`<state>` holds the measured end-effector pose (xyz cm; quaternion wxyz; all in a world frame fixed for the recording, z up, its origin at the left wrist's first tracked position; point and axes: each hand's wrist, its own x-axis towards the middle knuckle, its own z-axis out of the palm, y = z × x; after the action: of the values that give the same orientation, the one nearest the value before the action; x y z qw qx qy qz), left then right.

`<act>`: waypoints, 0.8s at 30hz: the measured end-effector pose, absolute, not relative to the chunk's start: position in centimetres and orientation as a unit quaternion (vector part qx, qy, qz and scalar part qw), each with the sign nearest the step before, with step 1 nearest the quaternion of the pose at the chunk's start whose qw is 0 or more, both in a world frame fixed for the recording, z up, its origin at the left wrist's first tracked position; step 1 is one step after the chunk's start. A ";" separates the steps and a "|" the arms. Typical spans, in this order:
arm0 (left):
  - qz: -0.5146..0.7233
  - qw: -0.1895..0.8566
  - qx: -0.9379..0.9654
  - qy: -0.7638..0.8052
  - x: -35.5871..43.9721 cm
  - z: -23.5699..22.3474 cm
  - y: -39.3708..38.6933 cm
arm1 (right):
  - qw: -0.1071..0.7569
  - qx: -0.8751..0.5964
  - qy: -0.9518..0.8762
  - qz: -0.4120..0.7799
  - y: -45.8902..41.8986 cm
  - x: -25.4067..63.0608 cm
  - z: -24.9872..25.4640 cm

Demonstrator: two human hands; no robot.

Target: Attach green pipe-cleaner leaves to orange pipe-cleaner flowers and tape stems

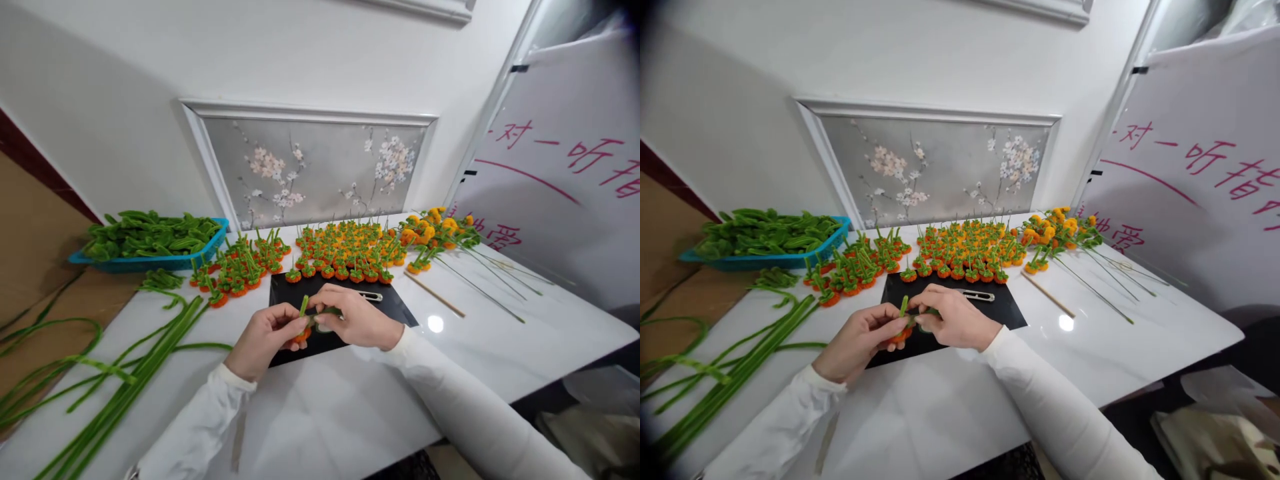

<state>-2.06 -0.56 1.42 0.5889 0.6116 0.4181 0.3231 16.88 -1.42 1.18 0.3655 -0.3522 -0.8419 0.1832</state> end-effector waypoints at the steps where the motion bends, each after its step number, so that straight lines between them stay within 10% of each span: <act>1: 0.315 0.600 0.600 0.425 -2.1 1.5 -0.5 | 0.367 -0.352 -0.840 0.190 -1.3 17.0 1.1; 24: 0.332 0.476 0.696 0.423 -1.9 1.5 -0.2 | 0.353 -0.408 -0.837 0.093 -1.2 16.3 0.7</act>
<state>-1.90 -0.18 1.49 0.4757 0.6964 0.4227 0.3319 16.27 -1.22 0.73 0.3531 -0.4081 -0.8367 0.0935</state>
